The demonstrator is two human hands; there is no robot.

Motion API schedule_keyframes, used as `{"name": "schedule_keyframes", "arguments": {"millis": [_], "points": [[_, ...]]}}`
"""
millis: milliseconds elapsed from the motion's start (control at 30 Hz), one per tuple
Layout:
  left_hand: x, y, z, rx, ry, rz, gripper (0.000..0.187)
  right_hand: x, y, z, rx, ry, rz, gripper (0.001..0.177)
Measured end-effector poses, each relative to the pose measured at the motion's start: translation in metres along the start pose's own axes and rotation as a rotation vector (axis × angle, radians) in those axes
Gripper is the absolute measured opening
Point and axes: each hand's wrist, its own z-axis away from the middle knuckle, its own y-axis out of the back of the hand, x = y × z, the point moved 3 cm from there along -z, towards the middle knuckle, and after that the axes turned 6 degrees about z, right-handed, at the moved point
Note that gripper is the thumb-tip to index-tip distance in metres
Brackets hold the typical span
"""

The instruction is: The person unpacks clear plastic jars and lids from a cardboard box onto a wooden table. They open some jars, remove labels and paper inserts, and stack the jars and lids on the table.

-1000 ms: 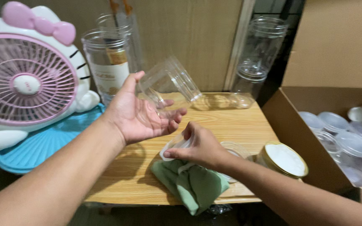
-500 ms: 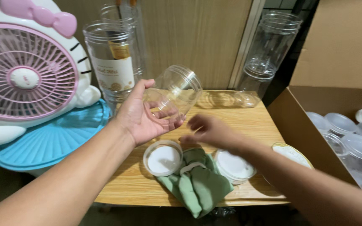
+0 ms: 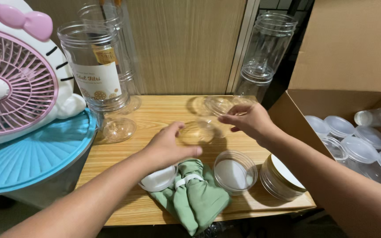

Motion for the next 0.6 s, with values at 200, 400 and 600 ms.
{"name": "schedule_keyframes", "arguments": {"millis": [200,400,600], "points": [[-0.009,0.003,0.015,-0.024,-0.02,-0.287,0.082,0.016,0.001,-0.03,0.204,0.193,0.505,0.03],[-0.022,0.013,0.008,-0.118,0.157,-0.434,0.084,0.003,-0.007,-0.035,0.343,0.582,0.838,0.03],[-0.027,0.007,0.0,-0.206,0.154,-0.553,0.076,-0.004,-0.02,-0.058,0.259,0.414,0.867,0.014]]}}
